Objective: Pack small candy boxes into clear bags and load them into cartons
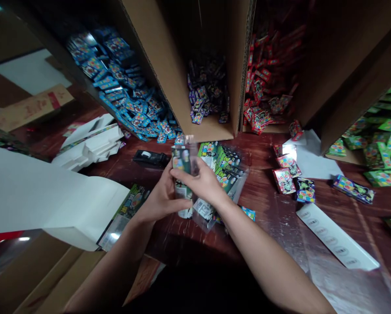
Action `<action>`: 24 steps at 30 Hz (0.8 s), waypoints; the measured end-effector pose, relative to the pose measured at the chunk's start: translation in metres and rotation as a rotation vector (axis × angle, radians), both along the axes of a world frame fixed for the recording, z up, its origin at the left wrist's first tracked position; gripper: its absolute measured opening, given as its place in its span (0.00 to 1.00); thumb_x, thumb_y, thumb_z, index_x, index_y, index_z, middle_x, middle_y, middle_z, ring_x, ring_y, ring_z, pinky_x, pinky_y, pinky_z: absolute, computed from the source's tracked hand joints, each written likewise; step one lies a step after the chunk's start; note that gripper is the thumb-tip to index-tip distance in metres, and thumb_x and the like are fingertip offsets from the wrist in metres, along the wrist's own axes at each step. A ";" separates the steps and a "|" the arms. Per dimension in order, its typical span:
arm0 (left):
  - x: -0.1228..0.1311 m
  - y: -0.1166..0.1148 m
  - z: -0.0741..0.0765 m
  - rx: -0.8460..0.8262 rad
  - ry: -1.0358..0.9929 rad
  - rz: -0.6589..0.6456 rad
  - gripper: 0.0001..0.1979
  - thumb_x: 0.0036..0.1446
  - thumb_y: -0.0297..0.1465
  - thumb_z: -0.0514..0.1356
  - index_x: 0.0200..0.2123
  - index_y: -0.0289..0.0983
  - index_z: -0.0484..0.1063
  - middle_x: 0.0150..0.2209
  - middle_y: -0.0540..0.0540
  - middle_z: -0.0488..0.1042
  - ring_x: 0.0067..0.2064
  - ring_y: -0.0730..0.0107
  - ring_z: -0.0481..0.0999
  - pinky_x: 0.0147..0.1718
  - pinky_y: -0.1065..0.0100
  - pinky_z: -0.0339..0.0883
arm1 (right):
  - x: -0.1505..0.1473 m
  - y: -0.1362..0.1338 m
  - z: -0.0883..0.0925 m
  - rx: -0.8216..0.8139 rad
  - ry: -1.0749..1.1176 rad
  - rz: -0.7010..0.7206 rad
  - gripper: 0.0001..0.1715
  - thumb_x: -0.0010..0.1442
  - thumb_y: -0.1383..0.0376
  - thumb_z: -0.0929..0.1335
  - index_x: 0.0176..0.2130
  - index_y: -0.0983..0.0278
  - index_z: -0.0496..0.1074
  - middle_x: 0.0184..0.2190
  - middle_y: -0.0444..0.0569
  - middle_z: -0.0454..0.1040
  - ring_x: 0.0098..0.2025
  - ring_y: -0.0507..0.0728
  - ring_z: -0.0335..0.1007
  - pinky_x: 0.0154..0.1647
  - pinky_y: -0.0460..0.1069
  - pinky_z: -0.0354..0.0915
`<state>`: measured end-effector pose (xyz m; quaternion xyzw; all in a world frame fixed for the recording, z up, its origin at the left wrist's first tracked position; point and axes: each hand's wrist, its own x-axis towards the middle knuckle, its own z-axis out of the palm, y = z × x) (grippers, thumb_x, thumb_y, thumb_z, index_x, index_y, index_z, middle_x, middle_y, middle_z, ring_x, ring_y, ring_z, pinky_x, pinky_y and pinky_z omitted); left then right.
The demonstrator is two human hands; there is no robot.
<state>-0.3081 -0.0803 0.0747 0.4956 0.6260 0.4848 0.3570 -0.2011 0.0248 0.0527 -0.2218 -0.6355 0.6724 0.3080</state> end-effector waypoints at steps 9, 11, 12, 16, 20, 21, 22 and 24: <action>0.029 0.002 -0.021 0.093 -0.567 0.289 0.22 0.55 0.36 0.70 0.52 0.37 0.77 0.48 0.43 0.82 0.46 0.60 0.81 0.49 0.62 0.73 | 0.051 -0.024 -0.019 0.217 -0.355 -0.319 0.23 0.69 0.46 0.62 0.48 0.61 0.68 0.40 0.51 0.79 0.39 0.60 0.75 0.41 0.53 0.67; 0.035 -0.002 -0.030 0.094 -0.607 0.325 0.18 0.56 0.38 0.70 0.48 0.37 0.78 0.44 0.45 0.82 0.43 0.64 0.81 0.47 0.64 0.73 | 0.057 -0.037 -0.021 0.299 -0.496 -0.313 0.21 0.71 0.48 0.58 0.45 0.61 0.67 0.34 0.50 0.78 0.34 0.60 0.74 0.36 0.52 0.65; 0.036 -0.006 -0.034 0.069 -0.629 0.341 0.17 0.56 0.39 0.70 0.45 0.37 0.79 0.41 0.45 0.83 0.40 0.66 0.81 0.44 0.66 0.73 | 0.060 -0.044 -0.022 0.329 -0.547 -0.279 0.21 0.72 0.48 0.57 0.43 0.60 0.66 0.31 0.49 0.77 0.32 0.60 0.73 0.34 0.52 0.64; 0.026 -0.028 -0.050 -0.043 -0.606 0.466 0.15 0.55 0.41 0.70 0.36 0.35 0.78 0.30 0.49 0.81 0.29 0.72 0.78 0.32 0.71 0.71 | 0.075 -0.053 -0.020 0.364 -0.621 0.004 0.24 0.73 0.48 0.53 0.46 0.60 0.67 0.29 0.47 0.77 0.31 0.60 0.76 0.34 0.52 0.65; 0.005 -0.053 -0.059 -0.043 -0.434 0.647 0.17 0.55 0.43 0.69 0.41 0.36 0.77 0.33 0.49 0.81 0.31 0.69 0.79 0.34 0.69 0.73 | 0.087 -0.019 -0.025 0.466 -0.622 -0.065 0.32 0.71 0.46 0.58 0.65 0.60 0.58 0.49 0.53 0.79 0.48 0.63 0.77 0.47 0.57 0.70; 0.001 -0.058 -0.061 -0.047 -0.375 0.645 0.18 0.57 0.43 0.68 0.44 0.37 0.76 0.36 0.48 0.81 0.33 0.68 0.80 0.36 0.68 0.74 | 0.086 -0.006 -0.028 0.547 -0.653 -0.088 0.36 0.69 0.45 0.61 0.67 0.62 0.56 0.53 0.56 0.77 0.53 0.65 0.74 0.52 0.59 0.69; -0.002 -0.061 -0.063 -0.052 -0.311 0.626 0.19 0.58 0.44 0.67 0.47 0.37 0.74 0.39 0.46 0.81 0.37 0.66 0.81 0.39 0.66 0.75 | 0.082 0.007 -0.032 0.649 -0.690 -0.069 0.38 0.68 0.46 0.64 0.67 0.64 0.56 0.56 0.59 0.74 0.57 0.67 0.71 0.56 0.61 0.68; -0.002 -0.064 -0.064 -0.035 -0.131 0.586 0.24 0.60 0.43 0.65 0.55 0.38 0.69 0.48 0.42 0.78 0.47 0.61 0.80 0.47 0.61 0.74 | 0.066 0.029 -0.037 0.829 -0.741 0.075 0.38 0.66 0.52 0.68 0.66 0.67 0.59 0.60 0.61 0.70 0.62 0.69 0.65 0.61 0.63 0.64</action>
